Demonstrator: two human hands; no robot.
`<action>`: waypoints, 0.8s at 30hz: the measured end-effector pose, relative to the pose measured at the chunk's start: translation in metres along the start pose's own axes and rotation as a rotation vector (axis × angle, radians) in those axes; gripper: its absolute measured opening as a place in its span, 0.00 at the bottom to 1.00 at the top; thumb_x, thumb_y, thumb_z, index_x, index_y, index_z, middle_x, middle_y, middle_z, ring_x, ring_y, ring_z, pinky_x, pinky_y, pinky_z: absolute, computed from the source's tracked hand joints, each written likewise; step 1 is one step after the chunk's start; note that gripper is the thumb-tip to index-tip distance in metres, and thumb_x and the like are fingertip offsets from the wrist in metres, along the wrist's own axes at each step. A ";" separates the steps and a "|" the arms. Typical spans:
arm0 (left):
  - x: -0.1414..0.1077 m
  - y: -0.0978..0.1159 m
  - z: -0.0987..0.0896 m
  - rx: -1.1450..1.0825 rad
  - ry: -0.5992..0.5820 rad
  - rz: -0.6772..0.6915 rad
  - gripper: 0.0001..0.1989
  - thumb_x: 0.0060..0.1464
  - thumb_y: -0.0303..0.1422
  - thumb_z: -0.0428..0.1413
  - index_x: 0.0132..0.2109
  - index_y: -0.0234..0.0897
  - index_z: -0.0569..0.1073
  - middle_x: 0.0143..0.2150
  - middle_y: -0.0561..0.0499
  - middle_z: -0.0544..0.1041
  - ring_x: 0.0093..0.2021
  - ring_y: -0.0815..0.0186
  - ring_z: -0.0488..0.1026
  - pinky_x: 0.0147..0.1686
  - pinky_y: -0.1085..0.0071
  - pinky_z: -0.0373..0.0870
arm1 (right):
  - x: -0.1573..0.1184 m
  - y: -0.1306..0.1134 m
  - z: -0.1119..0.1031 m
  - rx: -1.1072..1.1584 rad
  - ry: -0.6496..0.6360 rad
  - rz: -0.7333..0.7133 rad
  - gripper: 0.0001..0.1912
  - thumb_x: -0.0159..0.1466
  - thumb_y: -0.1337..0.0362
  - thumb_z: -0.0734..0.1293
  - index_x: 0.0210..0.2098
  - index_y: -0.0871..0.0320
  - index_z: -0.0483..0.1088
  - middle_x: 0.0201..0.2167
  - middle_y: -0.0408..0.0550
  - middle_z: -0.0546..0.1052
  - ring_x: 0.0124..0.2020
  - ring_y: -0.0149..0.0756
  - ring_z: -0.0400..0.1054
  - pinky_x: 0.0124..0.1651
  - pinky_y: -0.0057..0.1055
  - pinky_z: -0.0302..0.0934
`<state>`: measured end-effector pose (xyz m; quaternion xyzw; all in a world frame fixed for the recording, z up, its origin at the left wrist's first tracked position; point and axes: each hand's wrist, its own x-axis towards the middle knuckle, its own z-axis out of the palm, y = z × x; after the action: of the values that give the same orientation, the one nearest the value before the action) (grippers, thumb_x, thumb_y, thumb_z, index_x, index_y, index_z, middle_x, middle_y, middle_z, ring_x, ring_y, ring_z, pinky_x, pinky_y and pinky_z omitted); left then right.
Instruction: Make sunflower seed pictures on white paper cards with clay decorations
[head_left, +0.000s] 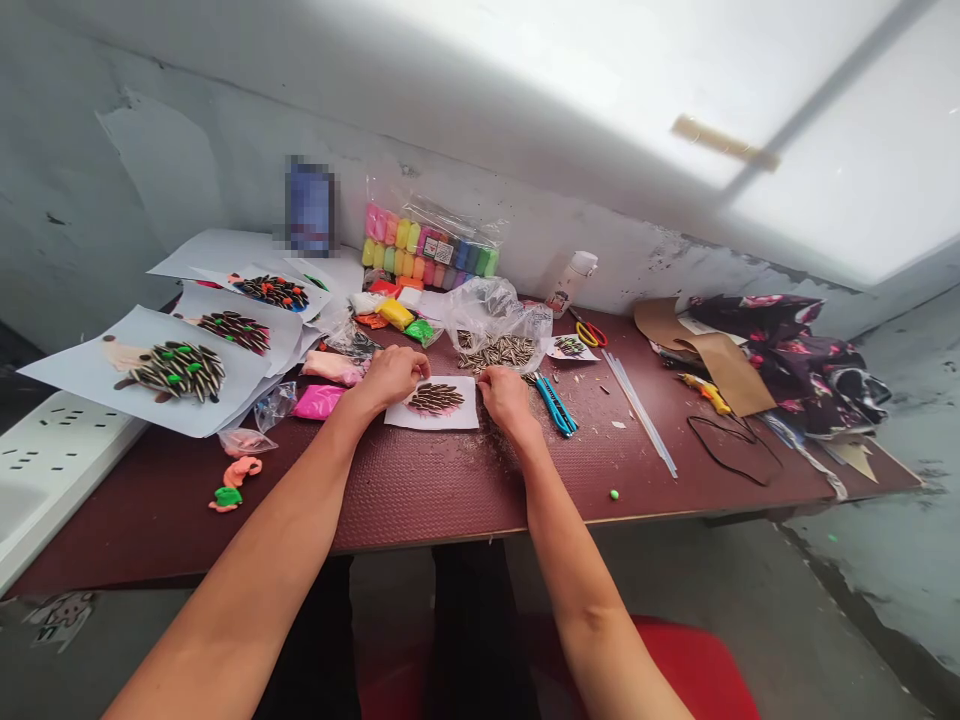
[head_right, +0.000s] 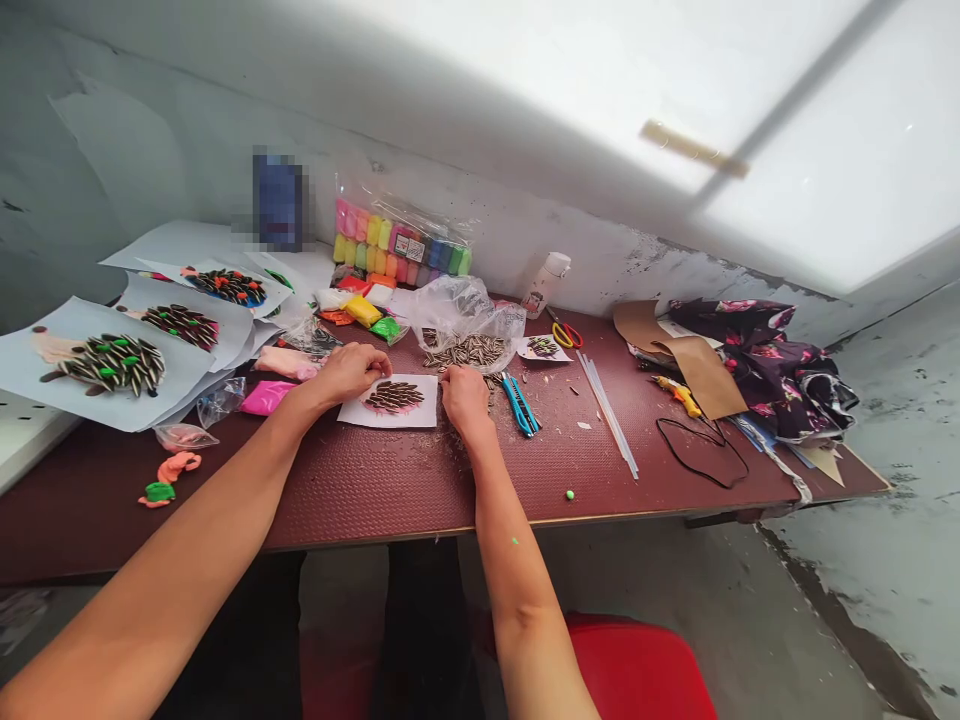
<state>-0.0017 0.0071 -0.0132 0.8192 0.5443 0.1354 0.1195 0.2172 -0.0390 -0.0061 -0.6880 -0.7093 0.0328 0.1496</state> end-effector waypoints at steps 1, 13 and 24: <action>0.000 0.000 0.000 0.000 0.001 0.001 0.15 0.55 0.29 0.52 0.40 0.46 0.83 0.43 0.49 0.83 0.48 0.56 0.75 0.47 0.65 0.68 | -0.001 0.000 0.001 -0.019 0.012 -0.007 0.07 0.67 0.69 0.65 0.37 0.56 0.76 0.39 0.55 0.78 0.41 0.42 0.70 0.44 0.33 0.61; -0.001 -0.001 0.001 -0.003 0.003 0.004 0.15 0.55 0.28 0.52 0.41 0.46 0.83 0.44 0.49 0.83 0.48 0.56 0.75 0.48 0.65 0.68 | -0.015 0.000 -0.012 0.189 0.090 0.043 0.12 0.67 0.69 0.63 0.47 0.56 0.75 0.41 0.51 0.81 0.41 0.40 0.73 0.46 0.32 0.61; -0.002 0.002 -0.004 -0.001 -0.025 -0.011 0.16 0.56 0.27 0.52 0.41 0.46 0.83 0.45 0.48 0.83 0.49 0.53 0.74 0.49 0.62 0.67 | -0.040 -0.005 -0.006 0.745 0.116 -0.006 0.09 0.60 0.60 0.68 0.34 0.57 0.78 0.30 0.44 0.75 0.29 0.32 0.63 0.34 0.27 0.59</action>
<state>-0.0015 0.0045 -0.0092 0.8179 0.5470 0.1246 0.1275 0.2147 -0.0793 -0.0057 -0.5853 -0.6412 0.2491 0.4293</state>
